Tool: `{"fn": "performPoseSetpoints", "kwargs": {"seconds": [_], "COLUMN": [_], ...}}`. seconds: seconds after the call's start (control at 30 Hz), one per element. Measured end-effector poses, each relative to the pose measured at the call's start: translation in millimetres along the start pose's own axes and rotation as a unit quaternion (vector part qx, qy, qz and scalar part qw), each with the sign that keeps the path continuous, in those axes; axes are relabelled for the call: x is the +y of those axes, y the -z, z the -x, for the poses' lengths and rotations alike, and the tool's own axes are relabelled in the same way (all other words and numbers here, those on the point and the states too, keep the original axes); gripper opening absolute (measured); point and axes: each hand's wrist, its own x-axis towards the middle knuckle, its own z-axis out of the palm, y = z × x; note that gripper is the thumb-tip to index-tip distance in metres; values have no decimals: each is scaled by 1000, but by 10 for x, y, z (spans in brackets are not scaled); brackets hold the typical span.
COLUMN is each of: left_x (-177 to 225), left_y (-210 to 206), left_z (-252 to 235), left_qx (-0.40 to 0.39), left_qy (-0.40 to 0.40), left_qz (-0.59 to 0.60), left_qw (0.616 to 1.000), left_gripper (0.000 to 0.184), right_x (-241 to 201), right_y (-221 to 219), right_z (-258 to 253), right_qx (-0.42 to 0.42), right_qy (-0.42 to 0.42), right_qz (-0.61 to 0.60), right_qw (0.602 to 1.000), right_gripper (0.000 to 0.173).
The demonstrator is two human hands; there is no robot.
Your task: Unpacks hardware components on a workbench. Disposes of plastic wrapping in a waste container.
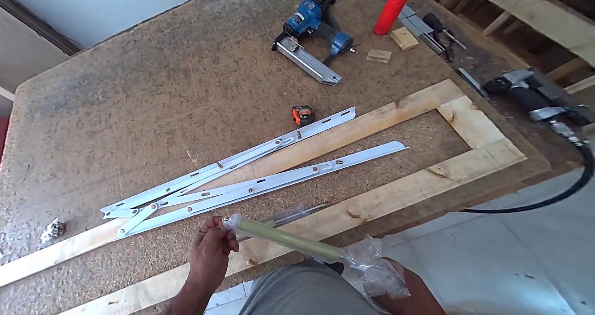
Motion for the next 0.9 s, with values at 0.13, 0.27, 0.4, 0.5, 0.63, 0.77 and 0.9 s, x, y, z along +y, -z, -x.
{"fn": "performPoseSetpoints", "kwargs": {"seconds": [0.13,0.27,0.4,0.5,0.63,0.77,0.9], "left_x": [195,251,116,-25,-52,-27,34], "left_y": [193,529,386,238,221,117,-72], "left_z": [-229,-297,-48,63,93,144,241], "left_qx": [176,126,-211,-252,-199,-172,-100], "left_qy": [-39,18,119,65,66,21,18], "left_qz": [-75,-197,-245,-144,-106,-64,70], "left_qw": [981,972,939,955,972,983,992], "left_gripper": [34,40,75,58,53,41,38], "right_x": [87,197,77,66,150,158,147], "right_y": [87,224,250,191,171,204,143], "right_z": [98,226,186,188,223,248,283], "right_qx": [21,29,19,18,18,15,18], "right_qy": [-33,-32,-16,-31,-30,-30,-14], "right_qz": [-6,-37,-36,-43,-58,-29,-57], "right_qw": [999,998,999,998,998,999,998], "right_gripper": [61,57,57,56,53,58,53]}}
